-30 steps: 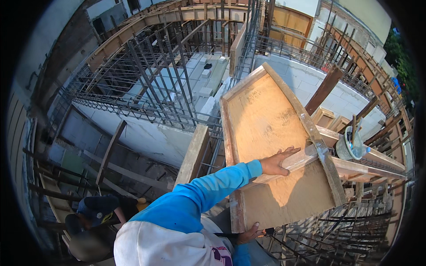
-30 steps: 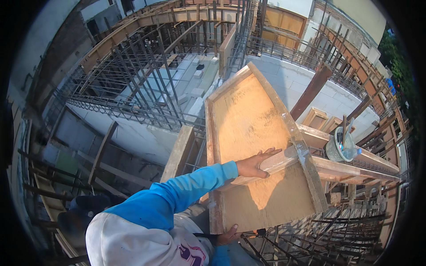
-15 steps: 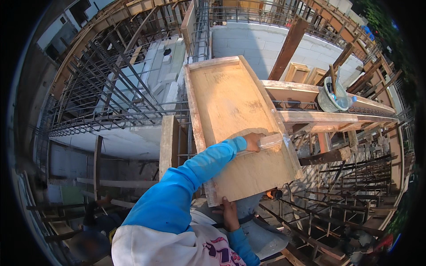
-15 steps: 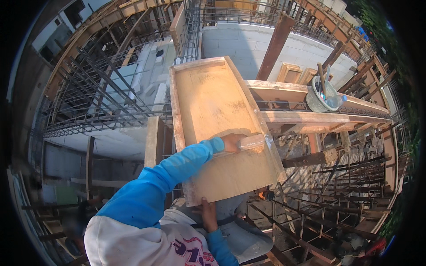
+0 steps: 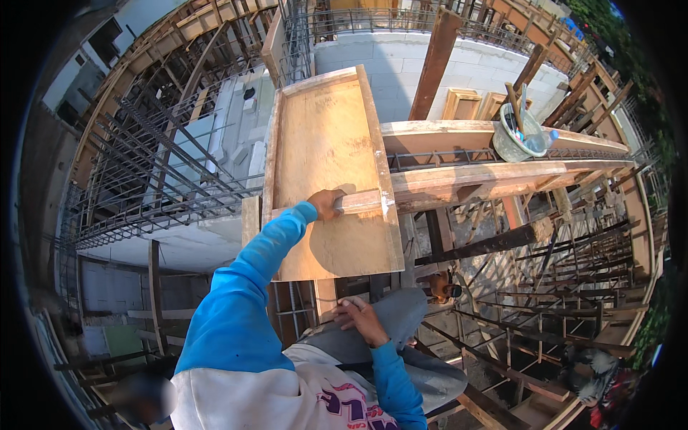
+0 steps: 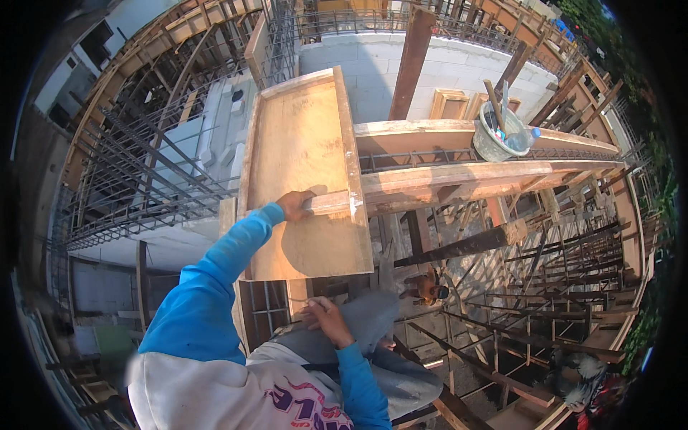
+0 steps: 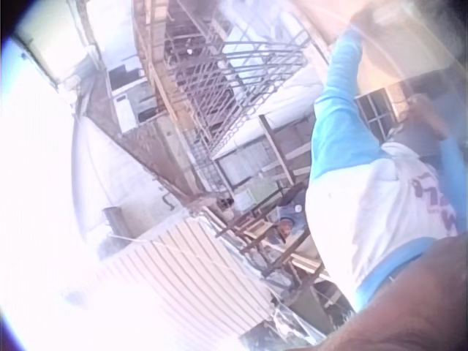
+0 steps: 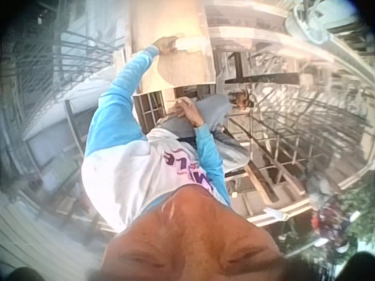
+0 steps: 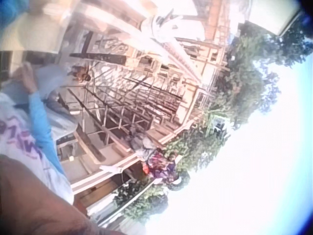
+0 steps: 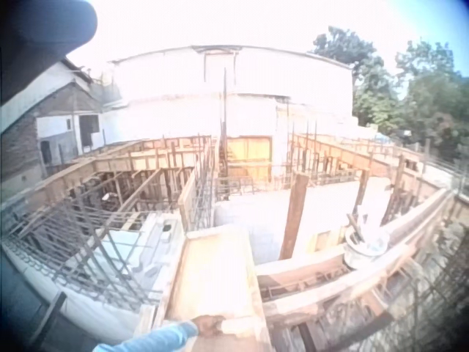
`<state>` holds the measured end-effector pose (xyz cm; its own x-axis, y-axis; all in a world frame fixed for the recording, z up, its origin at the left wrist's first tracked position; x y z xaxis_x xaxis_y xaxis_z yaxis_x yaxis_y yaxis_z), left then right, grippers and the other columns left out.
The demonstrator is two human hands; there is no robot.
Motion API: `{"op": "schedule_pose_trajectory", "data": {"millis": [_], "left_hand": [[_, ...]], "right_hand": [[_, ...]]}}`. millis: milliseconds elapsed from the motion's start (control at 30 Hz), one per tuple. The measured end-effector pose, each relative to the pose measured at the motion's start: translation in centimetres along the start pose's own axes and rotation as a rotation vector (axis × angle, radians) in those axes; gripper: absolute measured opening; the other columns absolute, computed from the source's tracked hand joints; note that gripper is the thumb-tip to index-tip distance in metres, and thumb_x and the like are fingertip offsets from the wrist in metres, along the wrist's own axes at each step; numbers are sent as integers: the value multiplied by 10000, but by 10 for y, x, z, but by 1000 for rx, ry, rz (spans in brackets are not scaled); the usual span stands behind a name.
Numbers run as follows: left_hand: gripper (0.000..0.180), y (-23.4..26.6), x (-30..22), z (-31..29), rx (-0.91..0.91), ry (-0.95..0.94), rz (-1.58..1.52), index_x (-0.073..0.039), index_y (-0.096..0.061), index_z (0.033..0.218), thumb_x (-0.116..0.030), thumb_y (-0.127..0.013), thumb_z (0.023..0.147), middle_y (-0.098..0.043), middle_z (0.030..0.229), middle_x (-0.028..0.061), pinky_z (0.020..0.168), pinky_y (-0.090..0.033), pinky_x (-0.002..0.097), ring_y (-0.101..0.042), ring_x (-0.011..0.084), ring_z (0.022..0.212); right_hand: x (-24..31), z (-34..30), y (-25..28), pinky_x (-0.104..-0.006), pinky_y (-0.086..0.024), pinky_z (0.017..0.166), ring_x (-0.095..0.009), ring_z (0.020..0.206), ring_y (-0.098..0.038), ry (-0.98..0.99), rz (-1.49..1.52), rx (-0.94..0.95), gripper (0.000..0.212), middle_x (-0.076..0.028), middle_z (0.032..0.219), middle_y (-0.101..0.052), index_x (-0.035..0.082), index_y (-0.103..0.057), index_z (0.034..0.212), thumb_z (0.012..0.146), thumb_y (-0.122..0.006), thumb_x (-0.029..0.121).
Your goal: The person nails wooden boards into place with a hammer to create a formwork structure and later repositions a large wooden panel.
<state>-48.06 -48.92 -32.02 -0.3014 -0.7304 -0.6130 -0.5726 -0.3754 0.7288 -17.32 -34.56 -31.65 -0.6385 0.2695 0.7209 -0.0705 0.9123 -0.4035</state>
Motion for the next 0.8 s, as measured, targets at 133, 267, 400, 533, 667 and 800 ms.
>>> {"op": "schedule_pose_trajectory", "data": {"millis": [133,267,400,533,667,800], "left_hand": [[525,-15,-9,0,-53,70,-55,-94,-562,1211,-194,-728,723,-646,1097,165,925,-449,390,-595,330,1065],[644,-33,-31,-8,-245,76,115,-116,-504,1282,-286,-748,711,-527,1286,110,1076,-258,487,-416,277,1284],[782,-69,-58,-36,-570,-92,178,-111,-364,1382,-305,-732,719,-351,1438,113,1096,-136,609,-253,353,1367],[691,-109,-74,-57,-612,12,88,-114,-395,1376,-324,-687,786,-299,1489,108,1121,-89,590,-201,338,1403],[568,-132,-69,-49,-572,113,81,-111,-429,1357,-321,-615,863,-284,1504,108,1135,-63,564,-162,328,1423],[477,-114,-85,-48,-827,-74,-9,-102,-484,1299,-197,-613,849,-435,1355,141,1114,-147,527,-323,335,1322]], "right_hand": [[-5,-43,46,-292,-547,631,-187,793,-661,118,423,-66,303,-149,962,-666,28,-527,1149,988,-486,281],[-3,-76,75,-277,-553,628,-181,758,-654,161,221,-312,287,-159,944,-664,11,-518,1144,987,-489,249],[-6,-110,110,-262,-544,588,-167,726,-648,244,139,-621,303,-135,911,-672,21,-538,1134,962,-534,271],[6,-142,148,-268,-535,622,-163,750,-644,367,249,-826,274,-127,936,-671,23,-552,1109,964,-531,254],[25,-166,172,-259,-529,590,-141,720,-636,520,259,-992,273,-103,889,-673,34,-578,1083,960,-548,275],[11,-178,185,-259,-529,591,-145,718,-636,563,296,-1058,276,-104,889,-672,30,-576,1082,958,-550,276]]}}
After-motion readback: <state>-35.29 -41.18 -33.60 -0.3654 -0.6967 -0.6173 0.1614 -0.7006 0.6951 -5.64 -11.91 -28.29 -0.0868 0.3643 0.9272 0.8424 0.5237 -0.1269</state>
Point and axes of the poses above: each hand's wrist, its own z-axis towards the middle knuckle, its own y-axis out of the back of the hand, x = y × z, the point moved 2 cm from there along z, towards the middle knuckle
